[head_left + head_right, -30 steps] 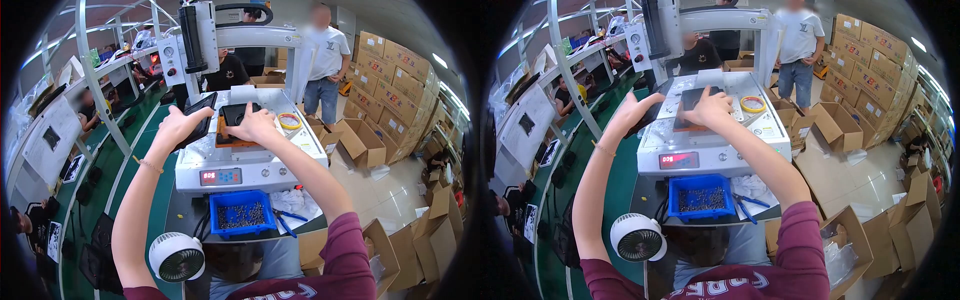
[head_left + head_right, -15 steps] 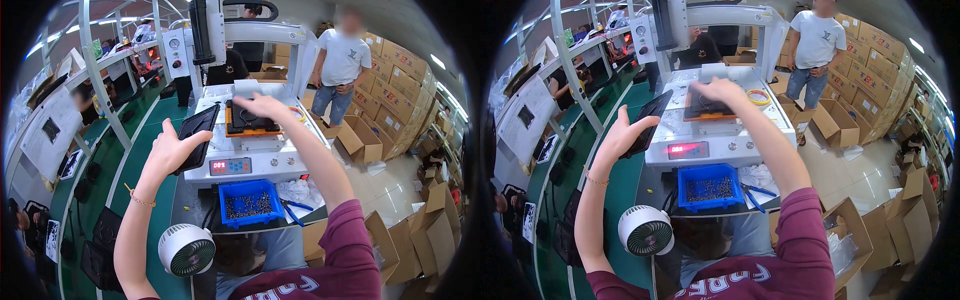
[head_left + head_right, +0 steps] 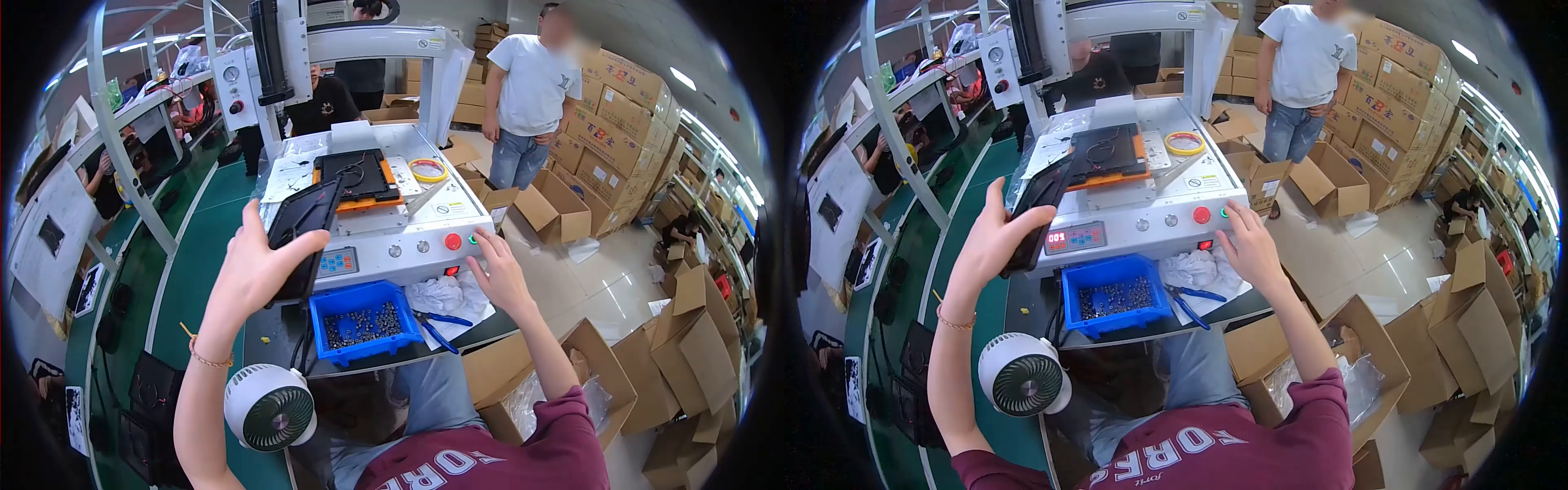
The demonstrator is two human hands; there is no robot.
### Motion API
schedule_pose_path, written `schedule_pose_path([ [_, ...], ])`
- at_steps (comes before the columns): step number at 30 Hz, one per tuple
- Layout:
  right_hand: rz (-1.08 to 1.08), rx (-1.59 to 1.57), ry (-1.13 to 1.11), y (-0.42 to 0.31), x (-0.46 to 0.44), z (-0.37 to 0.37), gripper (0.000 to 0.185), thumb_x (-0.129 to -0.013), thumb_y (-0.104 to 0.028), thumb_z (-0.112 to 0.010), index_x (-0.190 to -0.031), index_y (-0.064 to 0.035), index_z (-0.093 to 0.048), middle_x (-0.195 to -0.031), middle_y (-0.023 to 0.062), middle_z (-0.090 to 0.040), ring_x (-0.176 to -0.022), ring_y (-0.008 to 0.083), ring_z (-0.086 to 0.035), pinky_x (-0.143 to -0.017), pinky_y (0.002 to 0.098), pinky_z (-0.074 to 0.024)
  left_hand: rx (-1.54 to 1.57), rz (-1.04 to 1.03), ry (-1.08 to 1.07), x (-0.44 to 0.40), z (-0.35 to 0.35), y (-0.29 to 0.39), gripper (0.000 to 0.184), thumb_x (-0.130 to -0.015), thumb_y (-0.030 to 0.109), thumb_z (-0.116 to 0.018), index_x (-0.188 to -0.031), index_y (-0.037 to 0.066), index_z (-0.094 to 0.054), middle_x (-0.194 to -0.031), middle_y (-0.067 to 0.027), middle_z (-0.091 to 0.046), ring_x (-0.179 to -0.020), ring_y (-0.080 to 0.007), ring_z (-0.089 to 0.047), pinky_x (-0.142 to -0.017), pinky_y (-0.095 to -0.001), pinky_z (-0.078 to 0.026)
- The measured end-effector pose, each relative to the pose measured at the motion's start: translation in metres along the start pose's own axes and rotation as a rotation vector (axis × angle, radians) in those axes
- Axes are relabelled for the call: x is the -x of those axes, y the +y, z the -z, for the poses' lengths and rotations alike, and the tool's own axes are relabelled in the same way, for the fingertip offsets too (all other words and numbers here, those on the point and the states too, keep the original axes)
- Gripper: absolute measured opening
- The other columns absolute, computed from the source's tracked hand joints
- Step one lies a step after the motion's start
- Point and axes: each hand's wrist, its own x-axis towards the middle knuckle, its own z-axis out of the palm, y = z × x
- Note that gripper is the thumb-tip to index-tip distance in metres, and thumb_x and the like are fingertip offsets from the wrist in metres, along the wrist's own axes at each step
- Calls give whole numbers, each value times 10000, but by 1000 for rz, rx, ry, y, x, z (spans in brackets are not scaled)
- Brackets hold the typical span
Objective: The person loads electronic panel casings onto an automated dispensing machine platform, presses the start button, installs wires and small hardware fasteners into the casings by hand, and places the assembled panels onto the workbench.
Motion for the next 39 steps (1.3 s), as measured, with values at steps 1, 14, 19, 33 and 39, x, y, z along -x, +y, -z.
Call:
schedule_pose_path([
  [1,-31,-47,16,0,3,-3,406,-883,-182,-634,-1216,35,-551,-1313,176,-538,-1192,345,-514,-986,415,-440,20,-4,-16,4,-3,6,1064,-715,470,-716,-1432,-143,-222,-1069,-272,-605,-868,-236,-640,-784,-281,-490],
  [14,-506,-1456,-236,-58,21,17,411,-979,-212,-550,-1328,-1,-494,-1147,137,-624,-927,214,-668,-834,367,-554,-117,-266,21,86,-82,59,1161,-650,504,-769,-1401,-182,-211,-1133,-346,-465,-1053,-444,-472,-934,-466,-423],
  [19,-676,-1726,-394,-80,44,1,339,-1017,-256,-492,-1269,-30,-490,-1025,43,-645,-867,113,-663,-699,279,-580,-165,-248,47,118,-119,56,1142,-640,500,-782,-1382,-181,-244,-1038,-279,-460,-985,-392,-485,-784,-445,-487],
  [33,-658,-1370,-715,-70,54,30,396,-1014,-188,-487,-1359,2,-454,-1120,64,-595,-886,103,-609,-699,240,-552,2451,333,-621,193,-199,-21,847,-933,717,-227,-1478,77,-333,-1471,-137,-417,-1309,-277,-457,-1080,-440,-375],
  [39,271,-612,-441,-86,25,48,314,-758,-46,-725,-1064,-110,-697,-1149,55,-588,-1001,221,-520,-803,331,-463,2165,525,-624,199,-193,-9,907,-893,769,-214,-1519,113,-224,-1529,-175,-304,-1360,-389,-378,-1101,-599,-306],
])
